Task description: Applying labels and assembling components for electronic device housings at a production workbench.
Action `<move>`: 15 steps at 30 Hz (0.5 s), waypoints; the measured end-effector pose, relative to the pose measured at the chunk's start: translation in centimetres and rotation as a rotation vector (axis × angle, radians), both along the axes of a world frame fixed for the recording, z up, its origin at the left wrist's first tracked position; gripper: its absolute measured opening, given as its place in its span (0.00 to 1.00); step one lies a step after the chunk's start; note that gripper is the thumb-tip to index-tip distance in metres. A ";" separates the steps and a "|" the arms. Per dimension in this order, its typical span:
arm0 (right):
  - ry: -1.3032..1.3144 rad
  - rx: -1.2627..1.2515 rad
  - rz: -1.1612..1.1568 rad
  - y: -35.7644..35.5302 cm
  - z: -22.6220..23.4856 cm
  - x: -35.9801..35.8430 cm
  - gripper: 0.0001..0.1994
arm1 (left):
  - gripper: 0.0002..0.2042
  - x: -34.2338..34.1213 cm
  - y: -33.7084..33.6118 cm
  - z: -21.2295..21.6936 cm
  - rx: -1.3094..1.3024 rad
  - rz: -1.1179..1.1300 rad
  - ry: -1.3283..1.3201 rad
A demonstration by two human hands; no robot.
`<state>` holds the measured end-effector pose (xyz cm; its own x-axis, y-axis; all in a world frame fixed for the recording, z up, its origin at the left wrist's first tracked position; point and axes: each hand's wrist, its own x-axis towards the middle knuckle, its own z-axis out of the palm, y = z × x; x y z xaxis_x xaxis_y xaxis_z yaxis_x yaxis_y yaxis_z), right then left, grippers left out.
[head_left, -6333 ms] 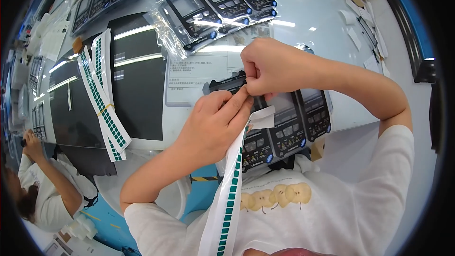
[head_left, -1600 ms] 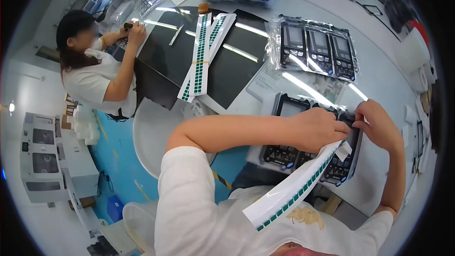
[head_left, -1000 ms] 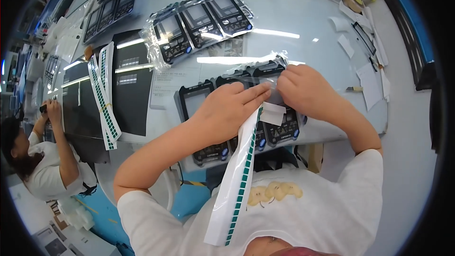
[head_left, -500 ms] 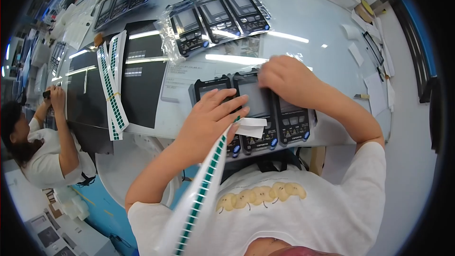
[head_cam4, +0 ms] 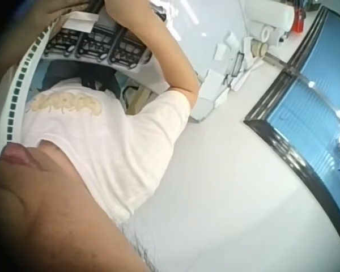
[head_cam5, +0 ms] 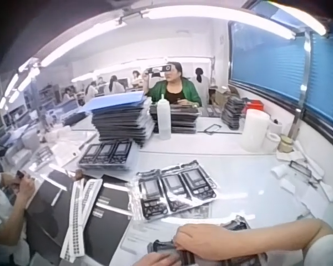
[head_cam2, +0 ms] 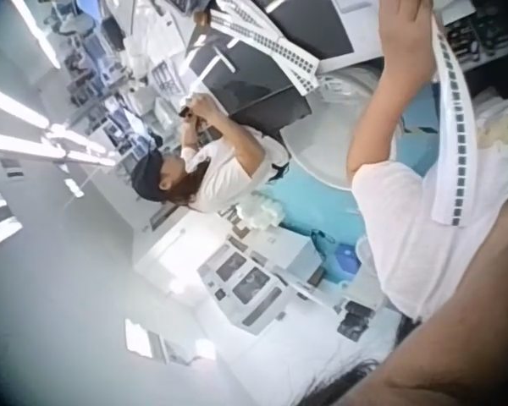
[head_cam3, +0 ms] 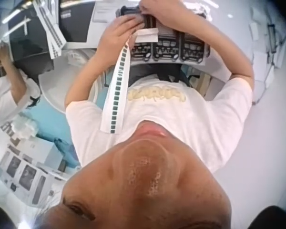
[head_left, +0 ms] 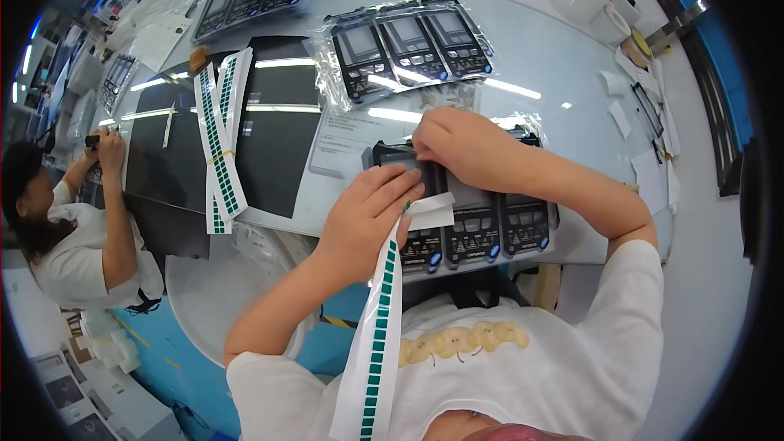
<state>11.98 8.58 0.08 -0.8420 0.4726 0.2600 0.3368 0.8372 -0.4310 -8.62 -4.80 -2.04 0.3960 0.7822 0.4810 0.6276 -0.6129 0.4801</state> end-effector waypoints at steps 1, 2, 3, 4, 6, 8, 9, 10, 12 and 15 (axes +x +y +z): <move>-0.005 0.014 0.148 0.3 0.1 0.2 0.08 | 0.19 0.0 -0.2 0.0 0.028 0.006 0.009; -0.010 0.029 0.294 0.3 0.3 0.3 0.08 | 0.19 0.1 -0.2 0.0 0.028 0.007 0.009; -0.011 0.029 0.294 0.1 0.5 0.2 0.08 | 0.18 0.1 -0.2 0.1 0.036 0.010 0.015; -0.053 -0.026 0.232 -0.2 1.1 0.1 0.08 | 0.18 0.2 -0.1 0.1 0.045 0.016 0.021; -0.094 -0.078 0.173 -0.3 1.5 -0.5 0.09 | 0.18 0.3 0.0 -0.1 0.063 0.022 0.004; -0.040 -0.103 0.022 -0.6 1.6 -1.6 0.09 | 0.17 0.2 -0.1 -0.3 0.081 0.014 -0.008; -0.035 -0.102 0.020 -0.8 1.5 -2.1 0.09 | 0.17 0.0 -0.4 -0.4 0.094 0.056 -0.019; -0.041 -0.109 -0.012 -0.9 1.3 -2.5 0.09 | 0.17 -0.1 -0.6 -0.5 0.105 0.100 -0.033; -0.045 -0.119 -0.044 -1.0 1.4 -3.5 0.09 | 0.17 -0.6 -0.7 -0.4 0.104 0.124 -0.022; -0.130 -0.325 -0.067 -0.5 2.2 -4.8 0.10 | 0.17 -1.2 -0.8 -0.2 0.110 0.102 0.010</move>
<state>7.14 8.09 2.30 -0.8226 0.5683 -0.0197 0.4555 0.6378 -0.6211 -9.81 -5.64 -2.23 0.3226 0.7614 0.5623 0.6939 -0.5943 0.4066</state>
